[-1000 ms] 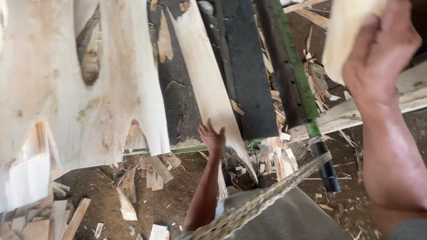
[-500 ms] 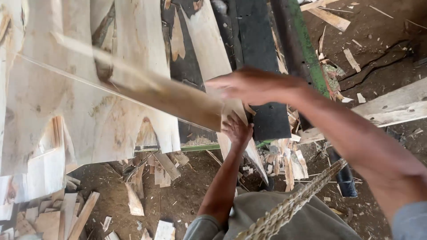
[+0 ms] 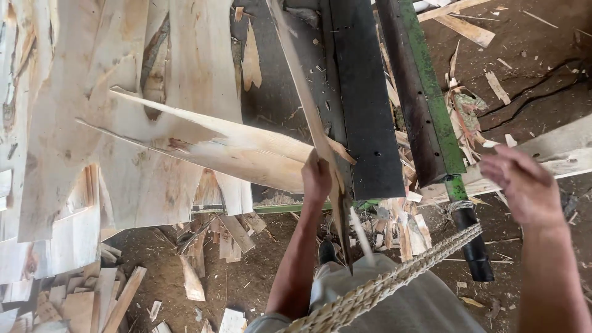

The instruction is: Operating a large wood-cutting or veneer-slicing machine to process thin sheets and strips of wood.

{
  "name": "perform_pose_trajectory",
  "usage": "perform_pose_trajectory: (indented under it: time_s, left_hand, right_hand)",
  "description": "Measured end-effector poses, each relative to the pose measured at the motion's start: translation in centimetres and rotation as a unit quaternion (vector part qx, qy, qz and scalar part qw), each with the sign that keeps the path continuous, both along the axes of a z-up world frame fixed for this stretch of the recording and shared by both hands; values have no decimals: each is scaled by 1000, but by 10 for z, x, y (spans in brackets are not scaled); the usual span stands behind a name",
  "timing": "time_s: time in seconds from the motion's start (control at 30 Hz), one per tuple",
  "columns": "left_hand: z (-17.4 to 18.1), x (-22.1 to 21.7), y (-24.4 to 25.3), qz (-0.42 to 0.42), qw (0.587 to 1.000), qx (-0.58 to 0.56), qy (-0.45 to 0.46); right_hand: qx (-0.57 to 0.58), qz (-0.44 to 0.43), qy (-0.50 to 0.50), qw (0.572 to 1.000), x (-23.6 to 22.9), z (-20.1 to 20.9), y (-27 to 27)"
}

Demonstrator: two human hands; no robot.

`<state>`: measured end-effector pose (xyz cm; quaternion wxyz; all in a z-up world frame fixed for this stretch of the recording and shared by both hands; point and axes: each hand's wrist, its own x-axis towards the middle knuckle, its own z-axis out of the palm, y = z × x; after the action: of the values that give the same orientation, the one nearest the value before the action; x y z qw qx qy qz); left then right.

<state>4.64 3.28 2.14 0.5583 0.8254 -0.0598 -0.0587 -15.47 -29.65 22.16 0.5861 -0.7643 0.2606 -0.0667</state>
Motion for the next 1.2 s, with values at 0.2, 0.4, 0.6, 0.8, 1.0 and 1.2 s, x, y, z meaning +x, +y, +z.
perform_pose_trajectory:
  time_s: [0.2,0.4,0.6,0.8,1.0,1.2]
  left_hand:
    - [18,-9,10,-25,905,-420,70]
    - [-55,-13,-31,-3,884,-394,252]
    - [-58,-18,-40,8,922,-242,304]
    - [-53,-16,-50,-14,981,-97,169]
    - [-44,-26,-48,-43,994,-44,95]
    - [-95,-23,-49,-135,898,-317,272]
  right_hand:
    - [211,-108,221,946,-44,-191,-7]
    - [470,55,87,877,-35,-293,52]
    - [167,110,135,970,-27,-242,88]
    - [120,79,158,977,-17,-182,116]
    - [84,55,100,990,-32,-174,127]
    - [86,28,60,994,-50,-191,105]
